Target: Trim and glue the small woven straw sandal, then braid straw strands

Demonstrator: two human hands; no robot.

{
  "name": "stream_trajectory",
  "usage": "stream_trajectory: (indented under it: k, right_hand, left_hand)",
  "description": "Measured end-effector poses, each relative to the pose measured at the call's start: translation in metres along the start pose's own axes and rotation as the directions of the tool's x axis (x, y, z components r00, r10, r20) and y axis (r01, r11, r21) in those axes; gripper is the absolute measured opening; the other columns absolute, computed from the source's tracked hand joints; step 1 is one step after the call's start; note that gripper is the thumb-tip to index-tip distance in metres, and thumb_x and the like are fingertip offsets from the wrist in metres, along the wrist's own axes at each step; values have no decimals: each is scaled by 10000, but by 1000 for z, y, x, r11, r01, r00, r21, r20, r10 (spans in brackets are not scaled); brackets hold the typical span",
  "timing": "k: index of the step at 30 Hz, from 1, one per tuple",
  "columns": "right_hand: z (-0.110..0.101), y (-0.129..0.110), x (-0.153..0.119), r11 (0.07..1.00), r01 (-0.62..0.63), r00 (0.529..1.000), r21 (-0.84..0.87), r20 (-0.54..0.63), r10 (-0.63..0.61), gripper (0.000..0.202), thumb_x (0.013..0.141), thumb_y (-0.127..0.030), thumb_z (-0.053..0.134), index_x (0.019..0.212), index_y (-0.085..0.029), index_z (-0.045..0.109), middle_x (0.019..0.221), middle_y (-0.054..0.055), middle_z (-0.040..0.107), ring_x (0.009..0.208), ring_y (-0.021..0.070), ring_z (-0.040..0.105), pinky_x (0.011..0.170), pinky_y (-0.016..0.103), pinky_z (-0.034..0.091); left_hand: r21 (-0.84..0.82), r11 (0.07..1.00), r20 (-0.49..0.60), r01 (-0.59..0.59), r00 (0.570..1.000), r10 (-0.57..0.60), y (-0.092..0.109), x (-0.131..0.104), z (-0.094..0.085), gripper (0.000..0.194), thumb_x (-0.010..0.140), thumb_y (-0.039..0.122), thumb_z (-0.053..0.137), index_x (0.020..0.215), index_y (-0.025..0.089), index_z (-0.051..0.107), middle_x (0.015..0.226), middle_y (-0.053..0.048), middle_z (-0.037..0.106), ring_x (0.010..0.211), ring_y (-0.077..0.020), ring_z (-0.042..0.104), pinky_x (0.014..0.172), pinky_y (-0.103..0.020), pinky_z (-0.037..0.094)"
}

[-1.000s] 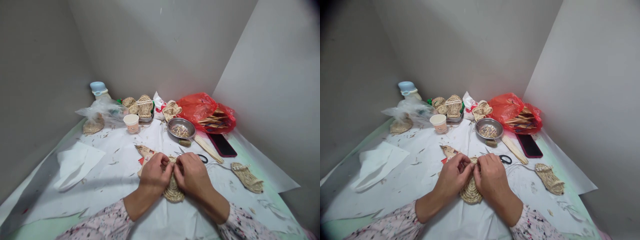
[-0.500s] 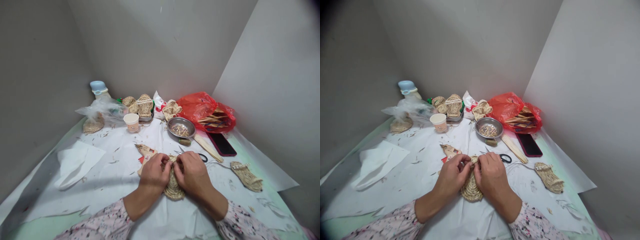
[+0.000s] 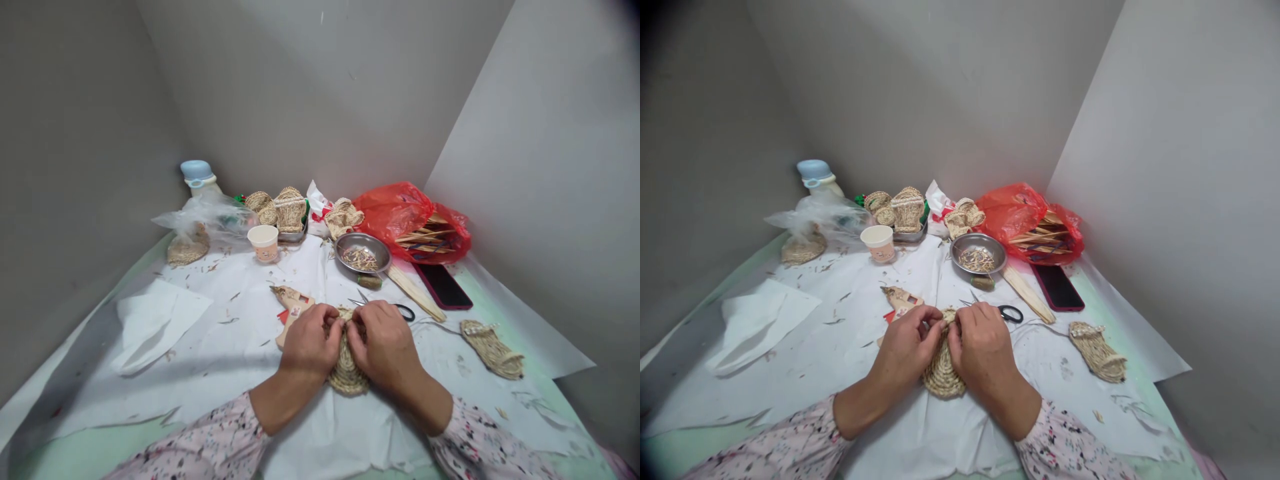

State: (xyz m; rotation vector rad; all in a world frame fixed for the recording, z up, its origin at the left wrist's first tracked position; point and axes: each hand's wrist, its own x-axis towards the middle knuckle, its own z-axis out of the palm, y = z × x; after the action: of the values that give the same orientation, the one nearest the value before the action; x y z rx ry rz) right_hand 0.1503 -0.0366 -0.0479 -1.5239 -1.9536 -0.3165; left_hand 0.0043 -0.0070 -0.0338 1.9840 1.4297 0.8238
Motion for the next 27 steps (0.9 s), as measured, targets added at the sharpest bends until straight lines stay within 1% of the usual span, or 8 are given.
stream_trajectory:
  k: [6,12,20,23,27]
  right_hand:
    - [-1,0,2,999,-13,1000,39,9,12,73,819,-148,536,757,-187,527,735,58,552,746,224,481,693,351,372]
    - [2,0,0,999,-7,1000,36,-7,8,78,822,-148,518,756,-190,524,726,62,552,746,228,477,694,356,378]
    - [7,4,-3,999,-12,1000,48,9,12,67,809,-155,520,760,-198,507,733,57,551,751,224,482,699,355,380]
    - [8,5,-3,999,-5,1000,54,-2,5,68,808,-154,515,760,-201,501,731,53,545,748,221,482,691,351,379]
    - [8,4,-3,999,-8,1000,50,-16,9,65,812,-152,516,764,-196,515,731,55,550,750,221,482,698,354,381]
  left_hand:
    - [-13,1000,13,23,1000,-23,1,-1,-1,91,833,223,527,862,179,601,815,-54,673,700,-177,597,666,-297,452]
    - [-4,999,20,37,999,-37,1,0,-1,107,832,235,530,855,175,615,803,-55,678,683,-175,597,635,-288,443]
    - [-17,1000,14,8,1000,-8,-2,-1,-1,114,827,250,536,850,182,625,787,-52,687,667,-176,604,618,-288,449]
    - [-10,1000,0,-9,1000,9,-3,0,0,110,824,255,544,842,185,627,790,-55,690,682,-181,612,611,-286,449]
    - [3,1000,5,7,1000,-7,-3,1,0,121,824,259,548,851,178,633,801,-61,697,678,-179,614,612,-284,449]
